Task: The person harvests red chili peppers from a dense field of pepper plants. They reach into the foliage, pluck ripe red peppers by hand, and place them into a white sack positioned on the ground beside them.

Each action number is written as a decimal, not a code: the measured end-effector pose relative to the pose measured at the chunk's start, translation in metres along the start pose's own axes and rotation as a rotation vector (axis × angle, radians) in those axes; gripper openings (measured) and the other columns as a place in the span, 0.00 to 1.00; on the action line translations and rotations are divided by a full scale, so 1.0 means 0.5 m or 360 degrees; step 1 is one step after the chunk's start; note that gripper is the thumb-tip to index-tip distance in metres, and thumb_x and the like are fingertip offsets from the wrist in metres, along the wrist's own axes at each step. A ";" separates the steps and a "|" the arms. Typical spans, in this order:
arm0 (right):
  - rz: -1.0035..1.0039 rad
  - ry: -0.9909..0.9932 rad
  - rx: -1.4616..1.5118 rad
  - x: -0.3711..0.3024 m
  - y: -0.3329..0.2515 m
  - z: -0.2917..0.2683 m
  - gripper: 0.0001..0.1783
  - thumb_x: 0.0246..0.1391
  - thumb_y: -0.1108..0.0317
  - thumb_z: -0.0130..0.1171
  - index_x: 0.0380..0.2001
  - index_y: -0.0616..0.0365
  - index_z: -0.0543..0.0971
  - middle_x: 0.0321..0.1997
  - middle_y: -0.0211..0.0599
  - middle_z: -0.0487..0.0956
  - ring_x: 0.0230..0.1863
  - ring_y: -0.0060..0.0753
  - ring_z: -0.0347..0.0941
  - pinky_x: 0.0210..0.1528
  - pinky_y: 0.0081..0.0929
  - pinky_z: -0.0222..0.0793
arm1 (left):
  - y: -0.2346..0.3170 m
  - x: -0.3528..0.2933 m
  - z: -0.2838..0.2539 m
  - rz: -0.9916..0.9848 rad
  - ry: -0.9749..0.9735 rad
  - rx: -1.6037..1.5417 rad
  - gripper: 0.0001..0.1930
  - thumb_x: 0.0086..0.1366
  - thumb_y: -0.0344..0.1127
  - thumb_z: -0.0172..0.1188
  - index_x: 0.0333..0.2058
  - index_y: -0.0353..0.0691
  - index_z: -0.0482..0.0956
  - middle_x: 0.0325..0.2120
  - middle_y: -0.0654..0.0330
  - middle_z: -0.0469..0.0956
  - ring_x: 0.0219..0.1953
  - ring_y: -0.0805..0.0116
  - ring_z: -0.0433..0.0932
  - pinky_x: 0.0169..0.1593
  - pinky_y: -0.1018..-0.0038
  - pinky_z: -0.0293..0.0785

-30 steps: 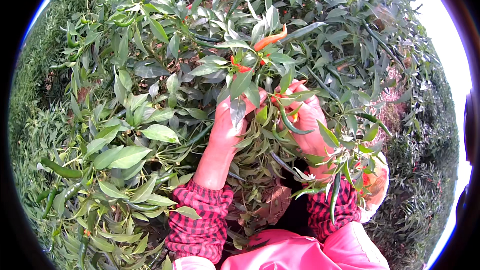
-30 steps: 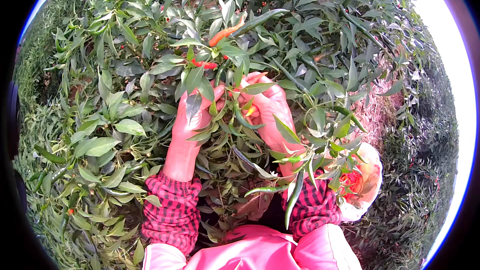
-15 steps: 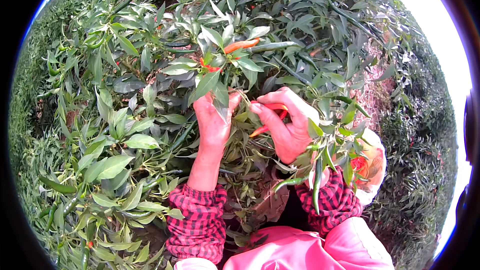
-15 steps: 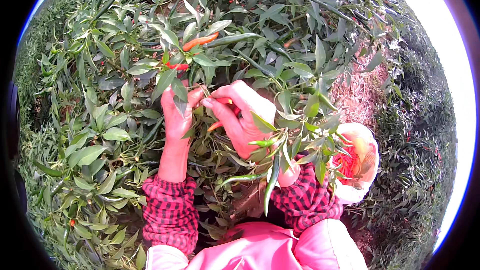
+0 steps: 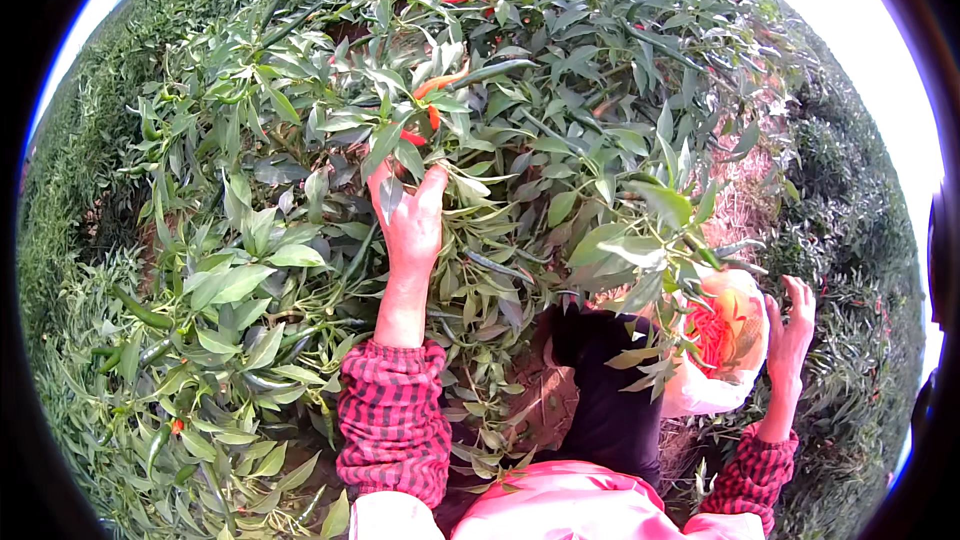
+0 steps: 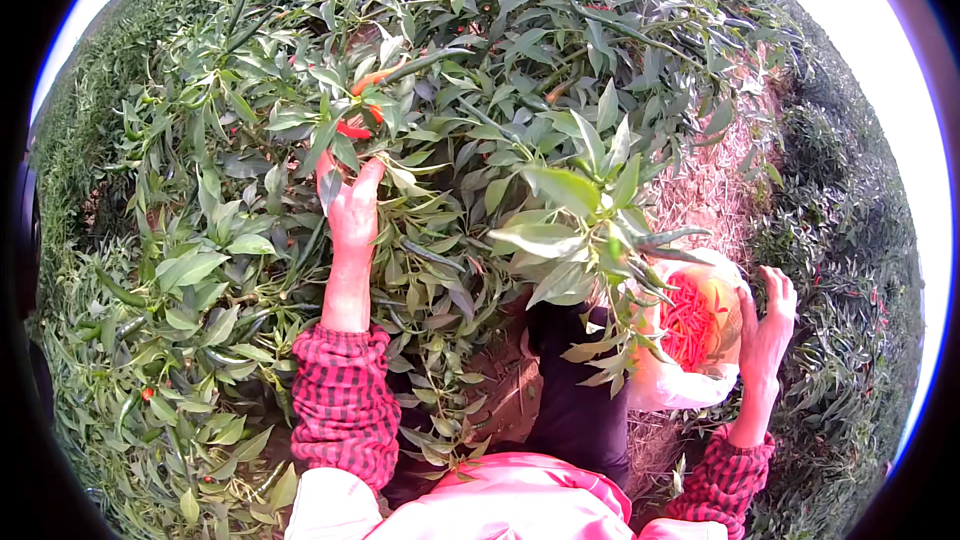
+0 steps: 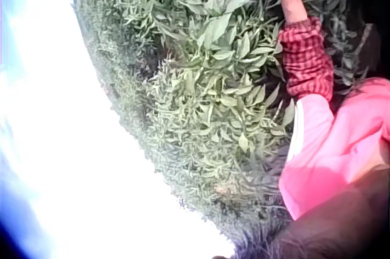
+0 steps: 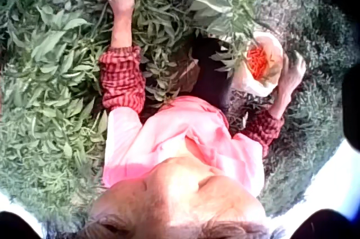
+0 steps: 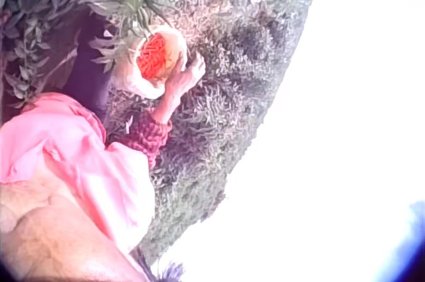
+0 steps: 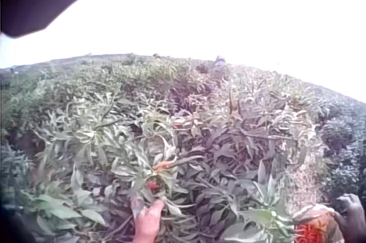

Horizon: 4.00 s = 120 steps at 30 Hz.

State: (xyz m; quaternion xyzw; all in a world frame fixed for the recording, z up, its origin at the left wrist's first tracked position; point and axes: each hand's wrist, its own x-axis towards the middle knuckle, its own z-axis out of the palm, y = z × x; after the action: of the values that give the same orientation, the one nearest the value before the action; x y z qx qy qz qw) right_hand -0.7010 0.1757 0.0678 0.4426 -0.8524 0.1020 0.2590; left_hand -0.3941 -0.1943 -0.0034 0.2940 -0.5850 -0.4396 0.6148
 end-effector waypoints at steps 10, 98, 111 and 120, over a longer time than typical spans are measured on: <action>-0.0593 -0.0539 0.1647 0.237 -0.615 0.077 0.06 0.56 0.73 0.50 0.34 0.65 0.72 0.32 0.56 0.75 0.37 0.57 0.72 0.38 0.44 0.68 | -0.016 -0.002 -0.012 0.0049 -0.0130 0.0133 0.22 0.53 0.28 0.65 0.47 0.35 0.71 0.43 0.59 0.69 0.46 0.65 0.69 0.53 0.67 0.64; -0.1318 -0.0287 0.1118 0.584 -0.930 0.094 0.11 0.46 0.61 0.58 0.27 0.58 0.77 0.22 0.46 0.76 0.26 0.48 0.73 0.32 0.38 0.68 | -0.051 -0.062 -0.031 -0.0324 -0.0215 -0.0937 0.16 0.65 0.28 0.51 0.51 0.39 0.66 0.47 0.61 0.67 0.49 0.66 0.72 0.59 0.66 0.67; -0.1256 -0.1224 0.1546 0.589 -1.003 0.266 0.15 0.49 0.59 0.60 0.25 0.62 0.79 0.20 0.34 0.77 0.21 0.25 0.71 0.27 0.27 0.67 | 0.009 -0.010 -0.033 -0.0011 -0.0442 0.0020 0.09 0.54 0.28 0.56 0.34 0.30 0.72 0.28 0.54 0.69 0.29 0.64 0.69 0.34 0.71 0.65; -0.1493 -0.0874 0.1163 0.528 -0.974 0.265 0.20 0.43 0.55 0.60 0.24 0.66 0.76 0.23 0.53 0.75 0.29 0.56 0.73 0.33 0.44 0.68 | 0.040 0.010 -0.055 0.0065 -0.0173 0.0246 0.09 0.56 0.26 0.54 0.37 0.32 0.73 0.34 0.56 0.69 0.35 0.62 0.70 0.42 0.72 0.66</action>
State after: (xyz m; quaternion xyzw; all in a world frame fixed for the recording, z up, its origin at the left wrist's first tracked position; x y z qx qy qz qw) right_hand -0.4797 -0.3489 0.0694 0.8370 -0.5145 0.1446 -0.1181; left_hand -0.3636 -0.1942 0.0125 0.3041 -0.6556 -0.3958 0.5666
